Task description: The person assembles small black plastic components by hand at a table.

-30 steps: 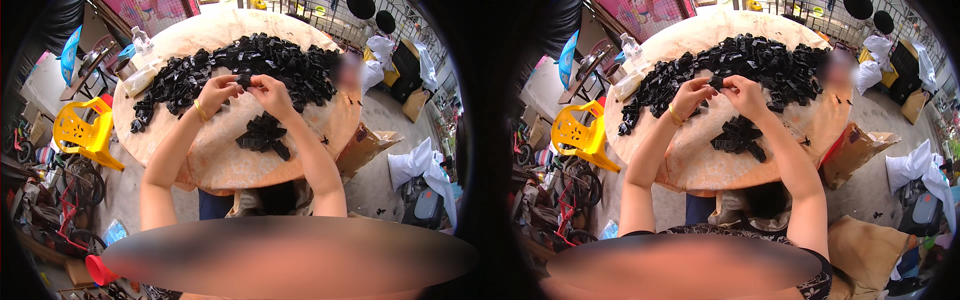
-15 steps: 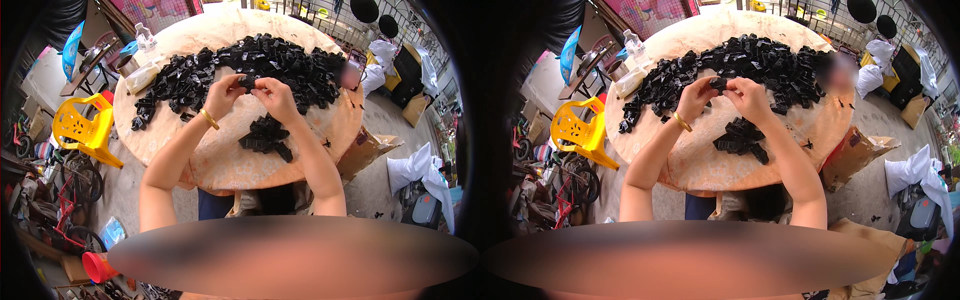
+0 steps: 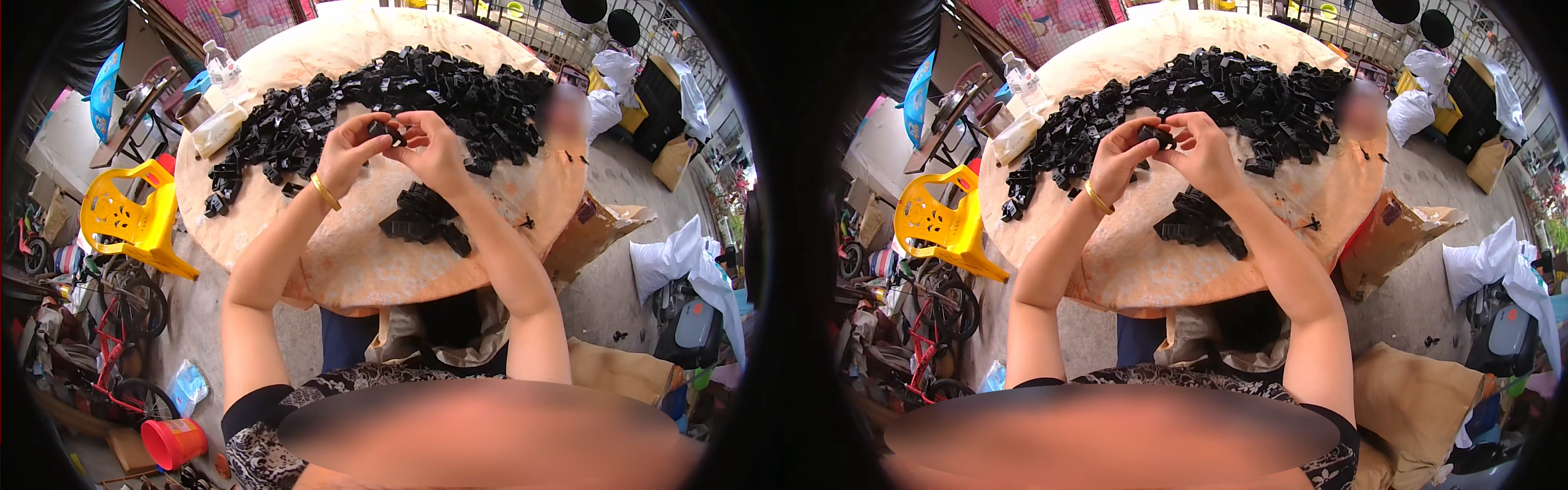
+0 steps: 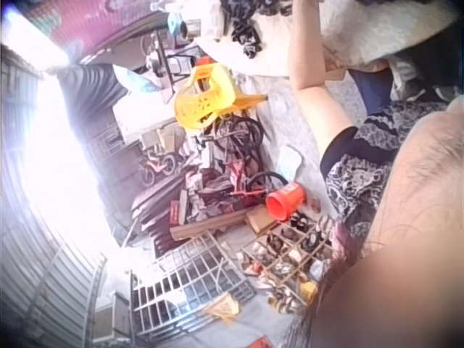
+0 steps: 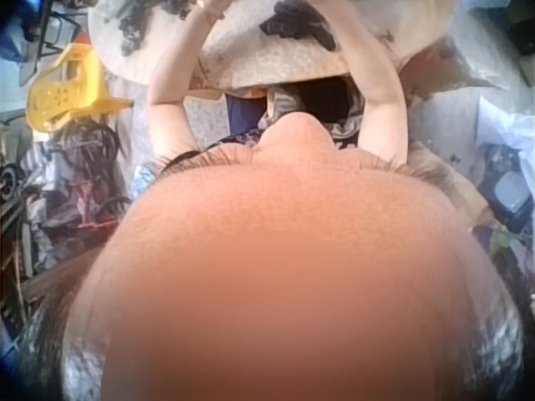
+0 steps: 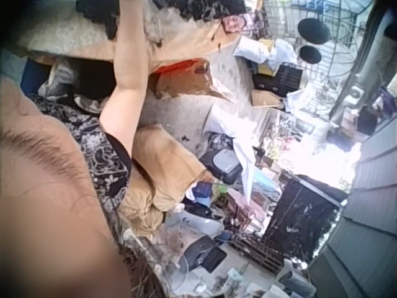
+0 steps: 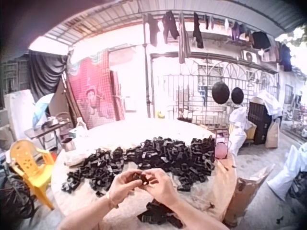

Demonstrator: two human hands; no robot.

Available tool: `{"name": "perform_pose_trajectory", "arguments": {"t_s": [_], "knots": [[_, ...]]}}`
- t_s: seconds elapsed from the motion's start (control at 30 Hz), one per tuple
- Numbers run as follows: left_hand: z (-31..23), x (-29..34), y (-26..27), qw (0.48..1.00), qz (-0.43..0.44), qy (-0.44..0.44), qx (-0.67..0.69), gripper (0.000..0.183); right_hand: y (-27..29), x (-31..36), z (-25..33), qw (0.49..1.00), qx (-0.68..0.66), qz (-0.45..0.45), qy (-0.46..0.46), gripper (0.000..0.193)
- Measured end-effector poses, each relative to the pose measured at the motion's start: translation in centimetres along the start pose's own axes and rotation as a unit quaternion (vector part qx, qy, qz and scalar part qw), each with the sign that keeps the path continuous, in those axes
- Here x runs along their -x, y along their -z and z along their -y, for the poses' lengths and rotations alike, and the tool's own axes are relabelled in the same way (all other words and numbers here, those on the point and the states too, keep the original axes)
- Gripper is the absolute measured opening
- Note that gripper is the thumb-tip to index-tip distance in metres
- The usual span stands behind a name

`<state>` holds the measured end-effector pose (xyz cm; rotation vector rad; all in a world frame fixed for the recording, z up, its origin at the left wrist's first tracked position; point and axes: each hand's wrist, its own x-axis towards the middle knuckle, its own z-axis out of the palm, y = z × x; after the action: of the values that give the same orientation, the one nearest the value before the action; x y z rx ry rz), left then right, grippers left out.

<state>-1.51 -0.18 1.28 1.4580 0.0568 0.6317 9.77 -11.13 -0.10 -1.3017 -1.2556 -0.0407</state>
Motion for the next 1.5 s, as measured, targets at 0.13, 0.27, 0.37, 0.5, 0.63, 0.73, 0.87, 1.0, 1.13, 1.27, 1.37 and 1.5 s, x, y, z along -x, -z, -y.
{"name": "perform_pose_trajectory", "arguments": {"t_s": [0.13,0.27,0.37,0.5,0.63,0.73,0.87,1.0,1.13,1.27,1.37,1.5], "knots": [[0.2,0.2,0.4,0.999,0.01,0.023,-0.028,0.03,1.3,-0.5,0.2,0.956,-0.168,0.123,-0.207,0.034],[0.0,0.1,-0.5,0.998,0.058,0.022,0.004,0.034,3.8,-1.0,-0.7,0.943,-0.17,0.222,-0.183,0.031],[0.1,0.8,-1.0,0.964,0.108,-0.002,-0.243,0.044,7.4,-1.9,-1.5,0.962,0.105,0.16,-0.196,0.037],[-0.6,2.3,-3.2,0.886,0.241,-0.031,-0.396,0.059,11.1,-1.6,-1.3,0.857,0.395,0.171,-0.284,0.039],[-0.2,2.3,-3.6,0.886,0.289,-0.08,-0.354,0.038,10.7,-1.3,-1.8,0.806,0.431,0.303,-0.272,0.04],[0.6,-0.1,-2.6,0.913,0.188,-0.045,-0.359,0.024,8.6,-1.0,-2.6,0.824,0.405,0.333,-0.213,0.034],[3.4,-6.0,2.1,0.822,0.044,-0.048,-0.565,0.023,7.1,-1.0,-2.5,0.865,0.254,0.393,-0.181,0.028],[5.1,-10.1,3.0,0.761,-0.011,-0.009,-0.648,0.028,6.8,-1.2,-1.4,0.854,0.168,0.409,-0.274,0.025],[6.5,-12.1,2.4,0.714,0.054,-0.079,-0.694,0.029,8.1,-1.4,-2.8,0.897,0.381,0.107,-0.197,0.029],[7.0,-13.2,1.9,0.711,0.067,0.035,-0.699,0.033,8.6,-1.5,-3.6,0.821,0.486,0.147,-0.26,0.028],[6.1,-13.0,1.6,0.754,0.117,0.065,-0.643,0.038,8.2,-1.1,-4.6,0.82,0.491,0.165,-0.244,0.028],[6.0,-9.9,1.2,0.793,0.06,0.0,-0.607,0.037,7.3,-1.1,-3.5,0.831,0.461,0.191,-0.245,0.025]]}}
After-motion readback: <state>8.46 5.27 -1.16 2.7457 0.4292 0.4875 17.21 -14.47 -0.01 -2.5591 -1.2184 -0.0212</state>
